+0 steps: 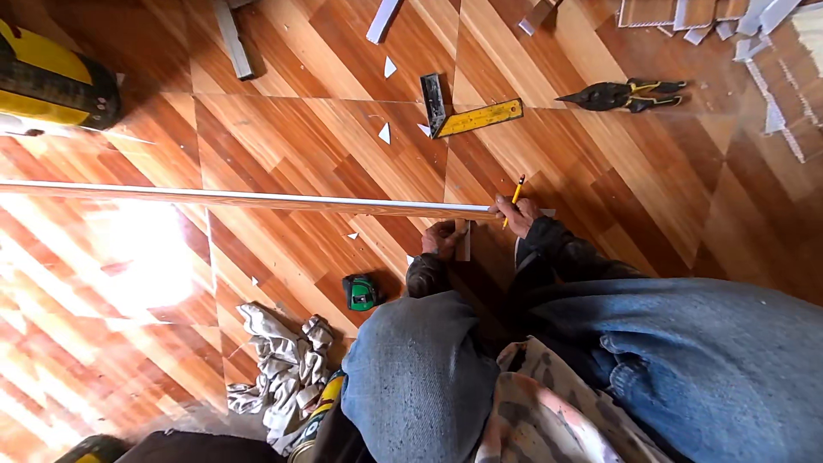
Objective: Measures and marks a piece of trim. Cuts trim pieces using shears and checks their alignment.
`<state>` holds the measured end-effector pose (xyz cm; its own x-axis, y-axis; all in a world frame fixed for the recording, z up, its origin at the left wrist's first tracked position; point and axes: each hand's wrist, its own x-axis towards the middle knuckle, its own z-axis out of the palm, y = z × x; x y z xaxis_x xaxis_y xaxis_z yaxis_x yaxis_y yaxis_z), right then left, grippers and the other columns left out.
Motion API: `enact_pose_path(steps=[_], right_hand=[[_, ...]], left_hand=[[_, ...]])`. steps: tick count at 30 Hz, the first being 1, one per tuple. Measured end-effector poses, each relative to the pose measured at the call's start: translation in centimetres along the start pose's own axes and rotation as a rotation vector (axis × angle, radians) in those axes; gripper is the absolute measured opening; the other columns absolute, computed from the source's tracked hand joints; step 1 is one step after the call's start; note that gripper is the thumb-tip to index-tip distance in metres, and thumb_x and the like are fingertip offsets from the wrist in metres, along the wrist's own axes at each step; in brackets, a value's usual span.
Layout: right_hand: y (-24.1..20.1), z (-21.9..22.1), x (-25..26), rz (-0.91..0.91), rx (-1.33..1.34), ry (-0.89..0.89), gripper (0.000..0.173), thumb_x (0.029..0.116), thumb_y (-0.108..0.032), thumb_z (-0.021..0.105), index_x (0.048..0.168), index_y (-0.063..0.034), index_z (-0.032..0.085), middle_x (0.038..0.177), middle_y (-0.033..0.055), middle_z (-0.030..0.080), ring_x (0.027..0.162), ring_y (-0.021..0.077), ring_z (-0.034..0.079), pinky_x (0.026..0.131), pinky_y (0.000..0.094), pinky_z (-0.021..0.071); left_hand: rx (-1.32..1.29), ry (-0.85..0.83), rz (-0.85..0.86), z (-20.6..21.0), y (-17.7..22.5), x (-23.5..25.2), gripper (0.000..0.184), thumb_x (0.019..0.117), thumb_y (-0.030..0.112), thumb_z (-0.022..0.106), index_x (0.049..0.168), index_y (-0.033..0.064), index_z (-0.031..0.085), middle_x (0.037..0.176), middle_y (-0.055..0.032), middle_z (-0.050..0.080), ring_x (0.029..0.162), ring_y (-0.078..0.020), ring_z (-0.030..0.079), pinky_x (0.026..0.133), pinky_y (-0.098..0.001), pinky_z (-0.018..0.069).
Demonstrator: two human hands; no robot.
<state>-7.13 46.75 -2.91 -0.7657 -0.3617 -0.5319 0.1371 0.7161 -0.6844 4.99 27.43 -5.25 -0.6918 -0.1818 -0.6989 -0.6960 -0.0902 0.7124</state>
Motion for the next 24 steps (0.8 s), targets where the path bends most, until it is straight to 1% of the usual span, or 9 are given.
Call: enact_pose_path(steps=[4,6,10,12,16,18,22,24], right_hand=[[-0.4,-0.1,0.1,0.003,-0.014,-0.041,0.053,0.1113,-0.039,0.037,0.111,-0.0015,0.075,0.1,0.0196,0.074,0.095,0.0344,0.07,0.092,0.0583,0.0505],[-0.3,0.1,0.3,-0.028,-0.008,-0.026,0.052,0.111,-0.037,0.037,0.109,-0.0013,0.075,0.097,0.019,0.074,0.092,0.0332,0.069,0.09,0.057,0.0509],[-0.7,-0.2,0.1,0.013,-0.003,-0.064,0.053,0.1116,-0.038,0.036,0.113,-0.0021,0.074,0.102,0.0196,0.074,0.095,0.0341,0.07,0.093,0.0573,0.0507],[-0.6,0.0,0.3,0.02,0.003,-0.06,0.053,0.1115,-0.039,0.037,0.113,-0.0021,0.075,0.102,0.0196,0.074,0.096,0.0341,0.07,0.093,0.0572,0.0504],[-0.3,0.1,0.7,0.024,0.005,-0.061,0.053,0.1108,-0.039,0.037,0.112,-0.0013,0.075,0.103,0.02,0.074,0.098,0.0355,0.07,0.095,0.0594,0.0494],[-0.2,0.2,0.7,0.015,0.012,-0.054,0.053,0.1108,-0.039,0.037,0.111,-0.0009,0.075,0.101,0.0202,0.074,0.095,0.0354,0.07,0.093,0.0591,0.0499],[0.5,0.5,1.0,-0.029,0.003,-0.039,0.054,0.1099,-0.04,0.037,0.108,-0.0026,0.076,0.093,0.0176,0.073,0.088,0.033,0.069,0.088,0.0575,0.0514],[0.4,0.4,1.0,-0.025,-0.003,-0.05,0.055,0.1102,-0.041,0.036,0.109,-0.003,0.076,0.094,0.0177,0.074,0.089,0.0332,0.07,0.088,0.0582,0.0515]], left_hand=[[-0.007,0.011,0.038,0.1,-0.3,0.1,0.038,0.0907,0.019,0.079,0.122,0.0,0.068,0.102,-0.016,0.076,0.087,-0.0228,0.075,0.087,-0.045,0.0604],[-0.004,0.017,0.047,0.2,-0.4,0.1,0.039,0.0911,0.019,0.079,0.122,0.0003,0.067,0.102,-0.0159,0.076,0.087,-0.023,0.075,0.087,-0.0454,0.0603],[0.004,0.02,0.068,0.3,-0.5,0.0,0.037,0.092,0.019,0.078,0.122,-0.0008,0.067,0.101,-0.0156,0.076,0.086,-0.0221,0.075,0.086,-0.0438,0.061],[0.008,0.024,0.07,0.3,-0.5,0.0,0.037,0.0921,0.019,0.078,0.122,-0.001,0.067,0.1,-0.0156,0.076,0.086,-0.0218,0.075,0.085,-0.0433,0.061],[0.02,0.016,0.079,0.3,-1.1,0.4,0.036,0.0938,0.017,0.074,0.124,-0.0006,0.066,0.101,-0.0158,0.077,0.088,-0.0228,0.075,0.087,-0.0449,0.0607],[0.014,0.02,0.072,0.3,-1.1,0.4,0.035,0.0937,0.016,0.075,0.123,-0.0006,0.066,0.101,-0.0158,0.077,0.087,-0.0223,0.075,0.086,-0.044,0.0612],[0.016,0.047,0.055,0.4,-1.5,0.6,0.035,0.0917,0.019,0.078,0.12,0.0009,0.068,0.097,-0.0141,0.077,0.083,-0.0207,0.076,0.083,-0.0431,0.0618],[0.036,0.044,0.053,0.3,-1.4,0.6,0.035,0.0921,0.02,0.077,0.12,0.0009,0.068,0.097,-0.0137,0.077,0.084,-0.0206,0.076,0.084,-0.0433,0.0616]])
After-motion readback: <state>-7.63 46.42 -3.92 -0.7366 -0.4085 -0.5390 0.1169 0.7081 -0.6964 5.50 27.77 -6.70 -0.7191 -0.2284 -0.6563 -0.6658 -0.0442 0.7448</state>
